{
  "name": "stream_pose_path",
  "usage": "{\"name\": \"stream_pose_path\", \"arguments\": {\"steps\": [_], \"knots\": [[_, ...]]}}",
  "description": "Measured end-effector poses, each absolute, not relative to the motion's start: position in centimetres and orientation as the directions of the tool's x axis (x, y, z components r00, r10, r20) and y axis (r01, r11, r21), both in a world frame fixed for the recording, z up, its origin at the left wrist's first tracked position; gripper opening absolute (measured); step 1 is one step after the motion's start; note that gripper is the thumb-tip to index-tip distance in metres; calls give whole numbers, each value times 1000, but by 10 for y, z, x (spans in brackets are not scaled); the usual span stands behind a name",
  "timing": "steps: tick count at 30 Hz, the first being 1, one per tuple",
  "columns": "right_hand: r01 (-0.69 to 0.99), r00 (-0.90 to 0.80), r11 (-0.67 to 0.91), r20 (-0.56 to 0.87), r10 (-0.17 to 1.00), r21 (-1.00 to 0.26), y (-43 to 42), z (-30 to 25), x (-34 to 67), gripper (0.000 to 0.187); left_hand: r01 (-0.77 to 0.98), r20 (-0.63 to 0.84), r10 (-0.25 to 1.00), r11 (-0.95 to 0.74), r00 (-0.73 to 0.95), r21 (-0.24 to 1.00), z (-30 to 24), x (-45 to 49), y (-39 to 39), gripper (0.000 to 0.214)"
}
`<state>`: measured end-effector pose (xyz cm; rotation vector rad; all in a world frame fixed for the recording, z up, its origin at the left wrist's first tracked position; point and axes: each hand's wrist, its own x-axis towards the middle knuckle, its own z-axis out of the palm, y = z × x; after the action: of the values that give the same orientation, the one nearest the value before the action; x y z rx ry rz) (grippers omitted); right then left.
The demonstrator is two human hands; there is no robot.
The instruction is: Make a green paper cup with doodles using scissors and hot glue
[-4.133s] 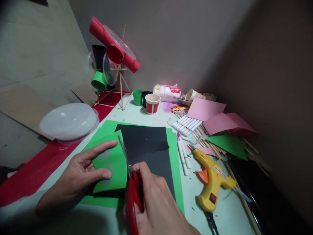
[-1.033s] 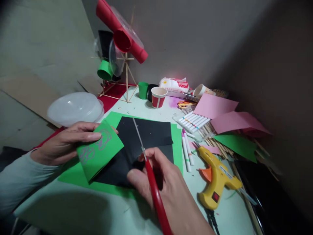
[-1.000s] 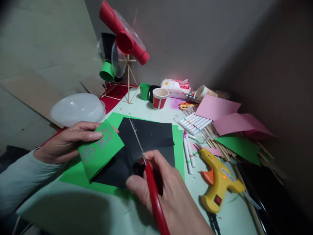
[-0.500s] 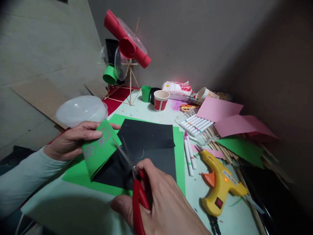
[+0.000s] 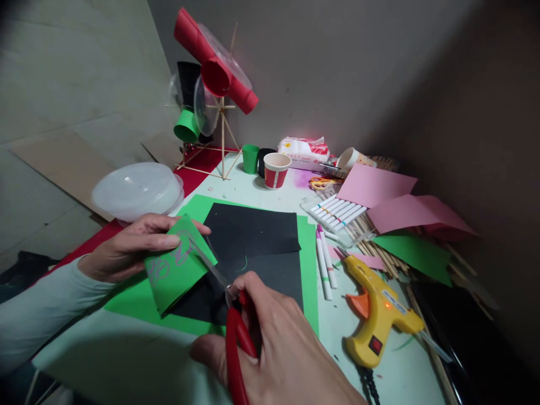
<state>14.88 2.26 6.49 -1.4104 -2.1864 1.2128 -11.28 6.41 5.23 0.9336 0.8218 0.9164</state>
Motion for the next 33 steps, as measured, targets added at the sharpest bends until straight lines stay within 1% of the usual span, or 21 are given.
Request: {"name": "stream_pose_path", "arguments": {"steps": [5, 8, 11, 14, 20, 26, 29, 33], "knots": [[621, -491, 163, -219, 843, -766, 23, 64, 149, 28, -277, -182, 910, 296, 372, 914, 51, -110, 64, 28], [604, -507, 171, -210, 836, -778, 22, 65, 150, 28, -255, -214, 924, 300, 316, 919, 49, -109, 64, 30], [593, -516, 145, -236, 824, -792, 23, 65, 150, 27, -198, -244, 940, 293, 240, 935, 46, -111, 64, 34], [592, -527, 123, -267, 807, -796, 26, 64, 149, 30, -159, -245, 948, 279, 206, 947, 44, -113, 64, 34], [554, -546, 64, -304, 781, -830, 26, 62, 149, 32, -146, -216, 959, 244, 184, 959, 41, -111, 64, 30], [539, -546, 19, -332, 769, -842, 25, 58, 149, 35, -151, -210, 960, 239, 187, 959, 40, -111, 65, 31], [538, -553, 21, -334, 763, -843, 27, 58, 146, 32, -159, -206, 959, 239, 195, 958, 39, -111, 65, 31], [563, -532, 45, -321, 783, -825, 28, 59, 144, 29, -170, -208, 955, 246, 210, 954, 39, -110, 64, 30]]}}
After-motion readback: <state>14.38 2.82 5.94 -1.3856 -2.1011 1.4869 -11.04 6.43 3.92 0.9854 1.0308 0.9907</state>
